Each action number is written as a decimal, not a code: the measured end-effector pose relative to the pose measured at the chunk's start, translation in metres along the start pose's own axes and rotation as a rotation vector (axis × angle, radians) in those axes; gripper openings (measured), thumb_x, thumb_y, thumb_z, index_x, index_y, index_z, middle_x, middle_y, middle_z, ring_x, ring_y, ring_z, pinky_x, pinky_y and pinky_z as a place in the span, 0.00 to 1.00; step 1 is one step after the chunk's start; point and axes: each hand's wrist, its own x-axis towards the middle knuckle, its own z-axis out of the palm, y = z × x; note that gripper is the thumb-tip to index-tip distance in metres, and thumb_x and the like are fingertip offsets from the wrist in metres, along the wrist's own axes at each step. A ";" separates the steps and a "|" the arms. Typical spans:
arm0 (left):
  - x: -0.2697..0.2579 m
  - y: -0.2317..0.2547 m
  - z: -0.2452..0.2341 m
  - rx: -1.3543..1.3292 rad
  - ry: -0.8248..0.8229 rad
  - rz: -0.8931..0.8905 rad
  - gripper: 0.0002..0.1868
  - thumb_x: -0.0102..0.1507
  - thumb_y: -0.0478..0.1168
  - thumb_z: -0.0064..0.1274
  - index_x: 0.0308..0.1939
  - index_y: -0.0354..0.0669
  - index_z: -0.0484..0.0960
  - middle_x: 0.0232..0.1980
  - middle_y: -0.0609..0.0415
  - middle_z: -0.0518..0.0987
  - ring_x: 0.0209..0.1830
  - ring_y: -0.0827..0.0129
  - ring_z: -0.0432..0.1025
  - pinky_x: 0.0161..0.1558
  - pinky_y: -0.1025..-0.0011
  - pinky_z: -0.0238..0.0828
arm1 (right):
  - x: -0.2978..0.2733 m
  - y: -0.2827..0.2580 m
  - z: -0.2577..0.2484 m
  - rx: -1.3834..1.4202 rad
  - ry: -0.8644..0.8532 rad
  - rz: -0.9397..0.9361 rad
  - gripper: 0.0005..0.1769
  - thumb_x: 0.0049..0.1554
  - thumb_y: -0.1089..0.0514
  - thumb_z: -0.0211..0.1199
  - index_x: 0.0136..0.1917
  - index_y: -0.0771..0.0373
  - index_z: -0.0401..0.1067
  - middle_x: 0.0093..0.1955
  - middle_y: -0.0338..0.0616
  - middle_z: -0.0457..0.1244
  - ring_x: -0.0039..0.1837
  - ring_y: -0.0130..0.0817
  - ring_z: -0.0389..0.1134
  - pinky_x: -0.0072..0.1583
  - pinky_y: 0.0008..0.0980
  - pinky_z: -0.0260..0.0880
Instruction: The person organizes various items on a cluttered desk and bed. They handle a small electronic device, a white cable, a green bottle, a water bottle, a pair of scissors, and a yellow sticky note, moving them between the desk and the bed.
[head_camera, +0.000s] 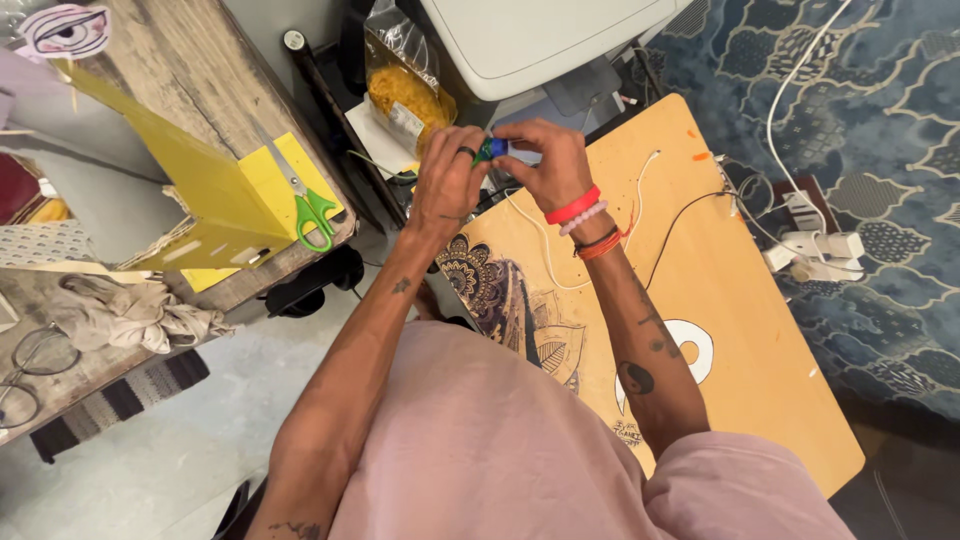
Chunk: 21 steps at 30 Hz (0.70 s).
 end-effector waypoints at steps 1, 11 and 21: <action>0.002 0.003 0.000 0.009 0.001 0.006 0.20 0.60 0.29 0.60 0.55 0.27 0.76 0.56 0.39 0.77 0.59 0.44 0.69 0.67 0.48 0.62 | 0.001 -0.005 -0.003 -0.057 -0.008 -0.065 0.18 0.51 0.69 0.74 0.56 0.67 0.78 0.52 0.51 0.71 0.52 0.41 0.75 0.54 0.34 0.77; 0.015 0.026 -0.007 -0.120 0.035 -0.056 0.13 0.57 0.29 0.63 0.46 0.29 0.81 0.49 0.42 0.79 0.55 0.46 0.71 0.70 0.46 0.61 | 0.010 -0.013 -0.020 -0.458 -0.104 -0.026 0.15 0.58 0.50 0.76 0.46 0.65 0.80 0.42 0.52 0.69 0.44 0.51 0.72 0.47 0.44 0.71; 0.018 0.032 -0.016 -0.154 0.066 -0.045 0.13 0.57 0.30 0.66 0.44 0.27 0.83 0.48 0.42 0.80 0.52 0.48 0.71 0.54 0.58 0.71 | 0.010 -0.034 -0.034 -0.291 -0.167 -0.156 0.13 0.62 0.54 0.69 0.53 0.67 0.80 0.44 0.54 0.70 0.45 0.49 0.72 0.46 0.40 0.71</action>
